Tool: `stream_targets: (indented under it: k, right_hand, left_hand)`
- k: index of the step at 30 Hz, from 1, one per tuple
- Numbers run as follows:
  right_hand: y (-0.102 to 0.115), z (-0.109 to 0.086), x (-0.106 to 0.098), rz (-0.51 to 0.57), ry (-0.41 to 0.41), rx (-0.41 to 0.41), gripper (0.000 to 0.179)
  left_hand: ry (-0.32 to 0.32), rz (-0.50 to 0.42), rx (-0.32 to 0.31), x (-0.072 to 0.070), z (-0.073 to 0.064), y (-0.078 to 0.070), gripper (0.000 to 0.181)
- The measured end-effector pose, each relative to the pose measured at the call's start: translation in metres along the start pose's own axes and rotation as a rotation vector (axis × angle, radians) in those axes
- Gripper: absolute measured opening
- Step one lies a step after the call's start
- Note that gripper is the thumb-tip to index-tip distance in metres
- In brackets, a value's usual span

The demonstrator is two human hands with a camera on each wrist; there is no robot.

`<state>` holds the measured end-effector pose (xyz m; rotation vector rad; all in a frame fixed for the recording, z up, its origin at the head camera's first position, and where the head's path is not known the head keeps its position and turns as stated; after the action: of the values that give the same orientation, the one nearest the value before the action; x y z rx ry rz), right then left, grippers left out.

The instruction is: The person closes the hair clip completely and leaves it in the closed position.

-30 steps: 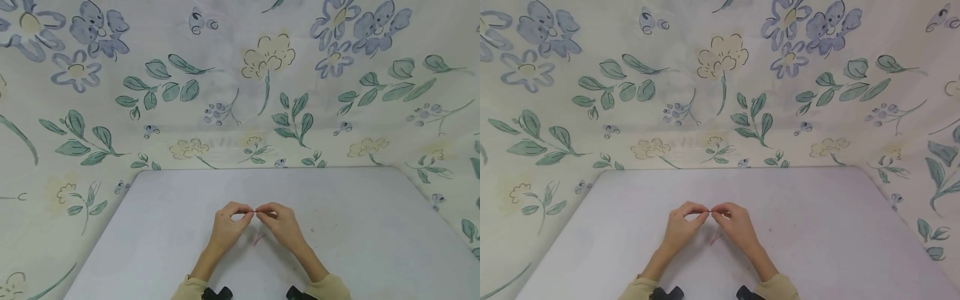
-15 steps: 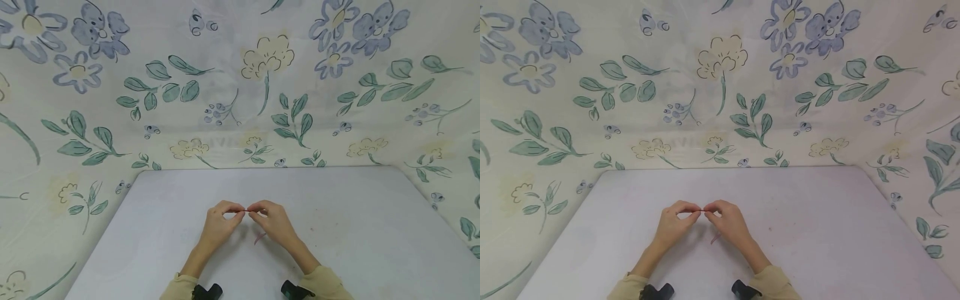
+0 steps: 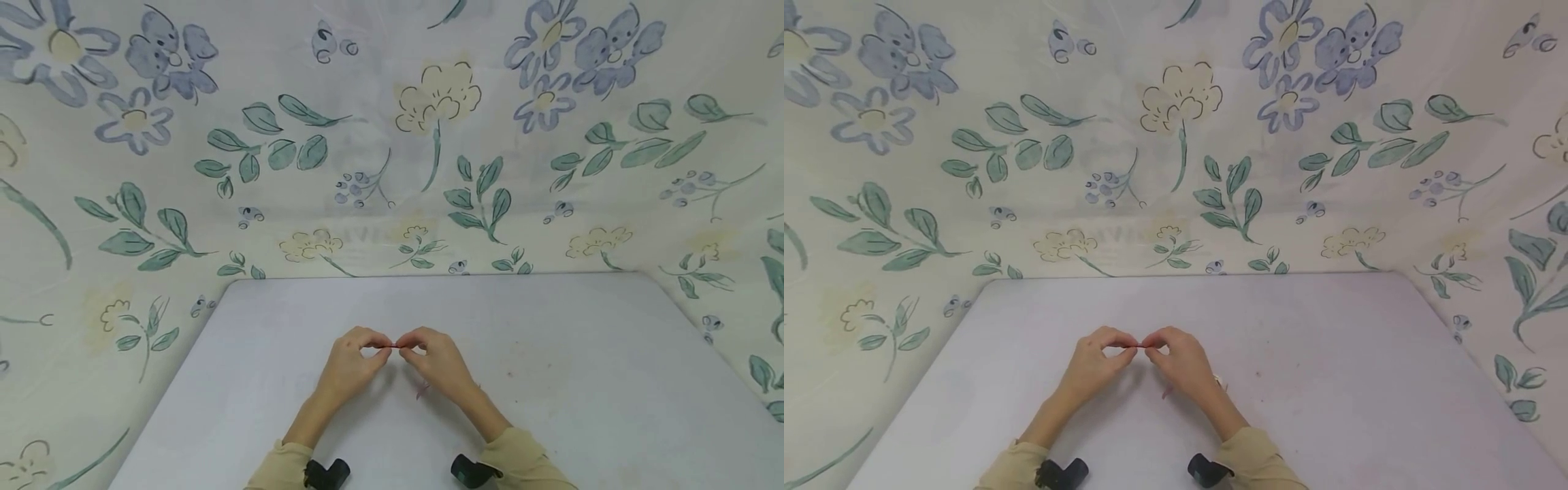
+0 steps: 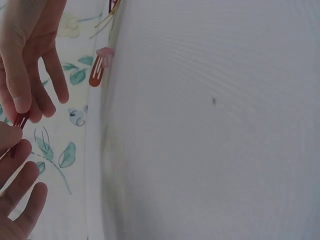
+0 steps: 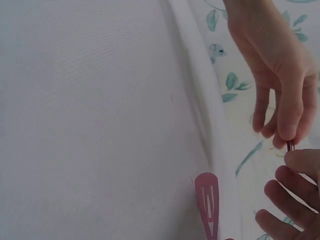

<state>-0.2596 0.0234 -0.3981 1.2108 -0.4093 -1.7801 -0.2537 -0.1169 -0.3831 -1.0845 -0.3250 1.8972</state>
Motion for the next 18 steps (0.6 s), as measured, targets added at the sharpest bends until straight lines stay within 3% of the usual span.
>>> stream_targets:
  k: [6,18]
  right_hand:
    - [-0.001,0.001,0.010,-0.031,0.026,0.000,0.011]
    - [-0.002,0.002,0.032,-0.107,0.109,0.018,0.011]
  left_hand:
    - [0.022,0.038,0.001,-0.001,-0.001,0.008,0.016]
    - [0.148,0.090,-0.160,0.003,-0.007,0.029,0.013]
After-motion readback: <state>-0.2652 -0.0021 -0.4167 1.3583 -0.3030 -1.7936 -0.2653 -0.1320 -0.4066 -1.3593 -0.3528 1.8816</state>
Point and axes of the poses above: each hand's wrist, its own z-axis towards the middle knuckle, its own x-axis out of the palm, y = z × x, the point moved 9 cm from there along z, towards the middle knuckle, and after that the axes turned 4 degrees about -y, right-handed, at the moved point
